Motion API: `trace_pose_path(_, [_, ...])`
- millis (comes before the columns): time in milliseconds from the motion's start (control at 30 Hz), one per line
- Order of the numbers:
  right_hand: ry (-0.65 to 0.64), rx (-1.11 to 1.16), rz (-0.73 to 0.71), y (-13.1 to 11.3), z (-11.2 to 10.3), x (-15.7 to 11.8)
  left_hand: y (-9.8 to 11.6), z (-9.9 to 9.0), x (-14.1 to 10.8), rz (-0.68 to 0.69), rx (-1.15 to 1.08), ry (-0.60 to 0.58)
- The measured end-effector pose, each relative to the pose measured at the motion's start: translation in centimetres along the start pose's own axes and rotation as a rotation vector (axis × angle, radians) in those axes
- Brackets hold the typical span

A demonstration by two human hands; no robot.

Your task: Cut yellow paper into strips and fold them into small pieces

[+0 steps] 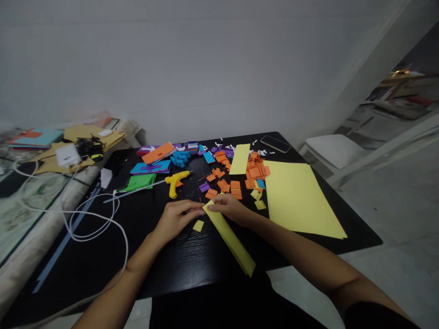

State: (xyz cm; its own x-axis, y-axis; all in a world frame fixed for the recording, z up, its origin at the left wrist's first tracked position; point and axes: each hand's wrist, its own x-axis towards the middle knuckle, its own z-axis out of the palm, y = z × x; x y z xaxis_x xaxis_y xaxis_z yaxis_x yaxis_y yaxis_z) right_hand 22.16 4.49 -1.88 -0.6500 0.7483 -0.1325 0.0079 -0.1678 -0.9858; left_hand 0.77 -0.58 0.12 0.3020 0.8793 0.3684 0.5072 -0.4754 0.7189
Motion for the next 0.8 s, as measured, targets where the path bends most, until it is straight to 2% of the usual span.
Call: trace_pose_path(800, [0.024,-0.02,-0.017,-0.66,0.59,-0.22,0.16,0.29,-0.05,0.034,-0.019,0.016])
